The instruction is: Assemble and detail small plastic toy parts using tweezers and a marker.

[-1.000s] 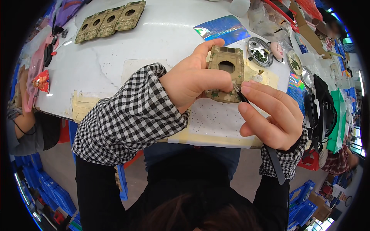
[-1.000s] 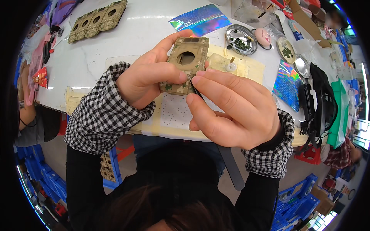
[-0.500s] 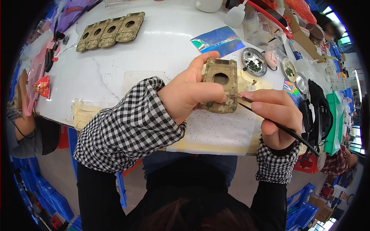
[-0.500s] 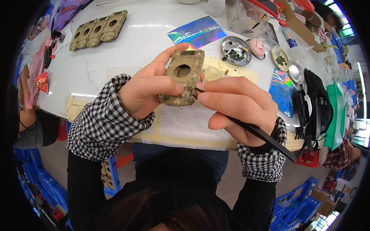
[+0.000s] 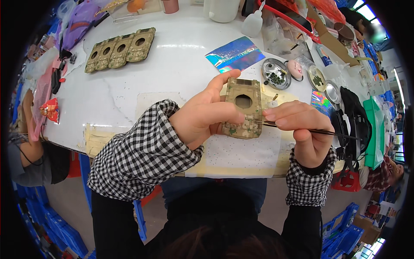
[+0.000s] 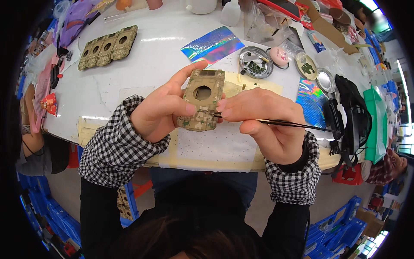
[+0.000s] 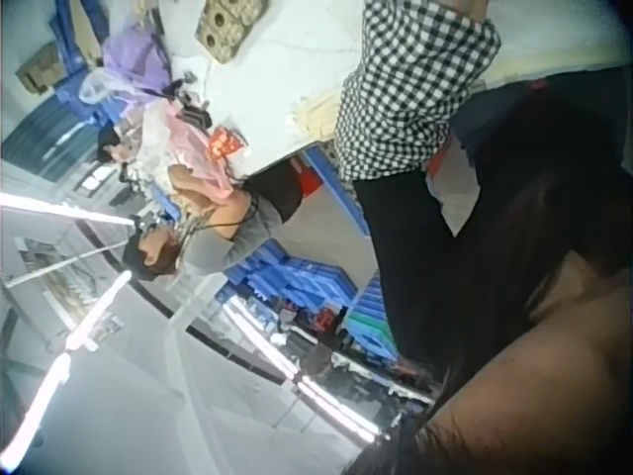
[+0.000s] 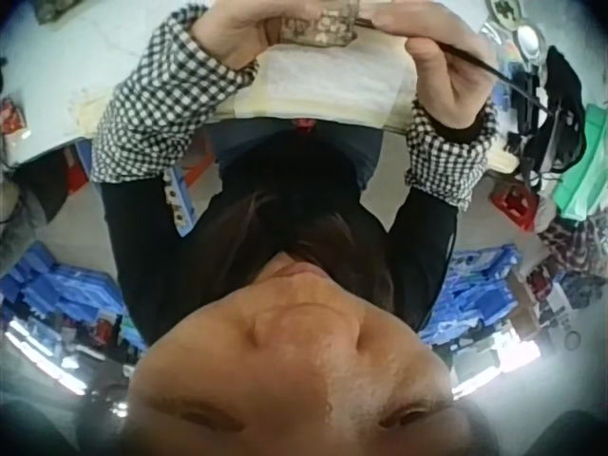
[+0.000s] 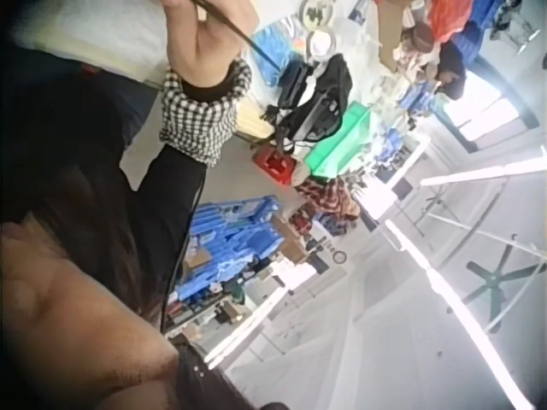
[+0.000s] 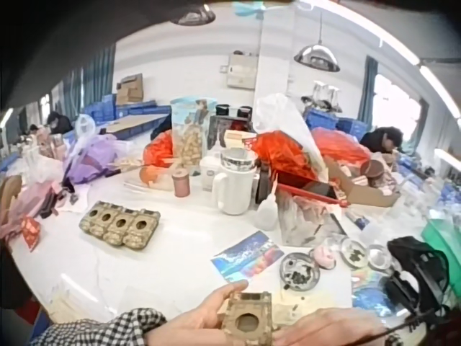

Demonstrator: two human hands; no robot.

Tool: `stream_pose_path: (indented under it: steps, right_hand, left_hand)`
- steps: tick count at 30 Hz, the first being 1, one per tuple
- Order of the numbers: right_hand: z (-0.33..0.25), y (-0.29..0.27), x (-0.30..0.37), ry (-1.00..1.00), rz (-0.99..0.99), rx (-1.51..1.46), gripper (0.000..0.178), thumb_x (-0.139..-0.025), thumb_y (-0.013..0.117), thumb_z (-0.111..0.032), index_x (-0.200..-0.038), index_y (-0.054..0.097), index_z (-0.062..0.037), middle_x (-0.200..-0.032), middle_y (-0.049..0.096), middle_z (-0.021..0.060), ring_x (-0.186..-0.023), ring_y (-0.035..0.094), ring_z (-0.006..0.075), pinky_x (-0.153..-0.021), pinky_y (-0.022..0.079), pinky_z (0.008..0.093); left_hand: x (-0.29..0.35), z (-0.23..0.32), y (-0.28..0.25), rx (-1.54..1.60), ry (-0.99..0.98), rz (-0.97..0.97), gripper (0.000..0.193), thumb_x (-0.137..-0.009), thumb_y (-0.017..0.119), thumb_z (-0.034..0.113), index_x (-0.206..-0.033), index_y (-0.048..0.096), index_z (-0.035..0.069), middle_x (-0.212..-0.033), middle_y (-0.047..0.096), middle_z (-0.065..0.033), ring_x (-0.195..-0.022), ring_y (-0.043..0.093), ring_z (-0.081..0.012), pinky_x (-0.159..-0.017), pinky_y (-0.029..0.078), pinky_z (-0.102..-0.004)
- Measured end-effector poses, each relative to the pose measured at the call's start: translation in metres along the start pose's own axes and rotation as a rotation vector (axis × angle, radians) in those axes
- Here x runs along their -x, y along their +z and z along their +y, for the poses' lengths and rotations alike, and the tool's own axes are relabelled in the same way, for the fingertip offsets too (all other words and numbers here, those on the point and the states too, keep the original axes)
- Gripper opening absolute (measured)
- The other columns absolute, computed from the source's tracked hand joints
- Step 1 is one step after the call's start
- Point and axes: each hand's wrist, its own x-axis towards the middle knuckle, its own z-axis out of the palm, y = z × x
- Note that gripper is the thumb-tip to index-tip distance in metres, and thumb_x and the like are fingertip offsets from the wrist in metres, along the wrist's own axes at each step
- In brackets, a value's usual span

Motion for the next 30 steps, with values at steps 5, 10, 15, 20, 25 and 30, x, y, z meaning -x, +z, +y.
stream_pose_path:
  steps: [5,10,15,20,25,30]
  right_hand:
    - [-0.0015,-0.0004,0.0006,0.01,-0.041,0.028,0.022,-0.085,0.066,-0.015,-0.092,0.066,0.0057,-0.091,0.069,0.0155,-0.091,0.067,0.0292,-0.083,0.051,0.037]
    - [-0.0032,-0.0007,-0.0014,-0.055,-0.081,0.132,0.02,-0.083,0.068,-0.015,-0.091,0.067,0.0038,-0.089,0.069,0.0144,-0.09,0.067,0.0301,-0.081,0.052,0.037]
    - [-0.0025,0.0004,-0.0029,-0.084,-0.091,0.178,0.023,-0.082,0.068,-0.018,-0.092,0.067,0.0023,-0.089,0.068,0.0141,-0.089,0.067,0.0301,-0.079,0.052,0.0358]
    - [-0.0034,0.0005,-0.0027,-0.098,-0.1,0.208,0.024,-0.081,0.069,-0.019,-0.093,0.067,0.0013,-0.09,0.068,0.0144,-0.089,0.067,0.0295,-0.078,0.053,0.0355]
    - [-0.0036,0.0009,-0.0039,-0.115,-0.11,0.244,0.024,-0.08,0.07,-0.019,-0.094,0.067,0.0008,-0.091,0.067,0.015,-0.088,0.067,0.029,-0.078,0.053,0.0352]
    - [-0.0038,0.001,-0.0039,-0.125,-0.116,0.281,0.025,-0.078,0.071,-0.02,-0.094,0.067,0.0002,-0.092,0.067,0.0152,-0.088,0.067,0.0288,-0.077,0.053,0.0349]
  left_hand:
    - [-0.0007,-0.0011,-0.0004,-0.037,0.01,0.009,0.083,-0.074,0.049,-0.001,-0.147,0.011,0.007,-0.136,0.041,-0.0203,-0.124,0.047,-0.0296,-0.105,0.039,-0.0403]
    - [-0.0011,-0.002,0.0003,-0.047,0.015,0.015,0.083,-0.074,0.049,-0.001,-0.147,0.011,0.006,-0.136,0.041,-0.0202,-0.125,0.046,-0.029,-0.105,0.039,-0.0398]
    - [-0.0012,-0.0027,-0.0017,-0.047,0.028,0.02,0.082,-0.074,0.05,0.001,-0.147,0.012,0.006,-0.135,0.042,-0.0199,-0.124,0.047,-0.0285,-0.105,0.038,-0.0392]
    - [-0.0019,-0.0035,-0.0013,-0.061,0.045,0.027,0.081,-0.074,0.05,0.002,-0.147,0.013,0.006,-0.134,0.044,-0.0191,-0.124,0.047,-0.028,-0.104,0.039,-0.0381]
    - [-0.0017,-0.0035,-0.0029,-0.073,0.039,0.035,0.08,-0.075,0.05,0.002,-0.146,0.015,0.006,-0.133,0.045,-0.0188,-0.123,0.048,-0.0276,-0.104,0.039,-0.0374]
    - [-0.0011,-0.0028,-0.0009,-0.047,0.05,0.03,0.08,-0.075,0.05,0.002,-0.146,0.015,0.006,-0.133,0.045,-0.0188,-0.122,0.049,-0.0274,-0.103,0.04,-0.037]
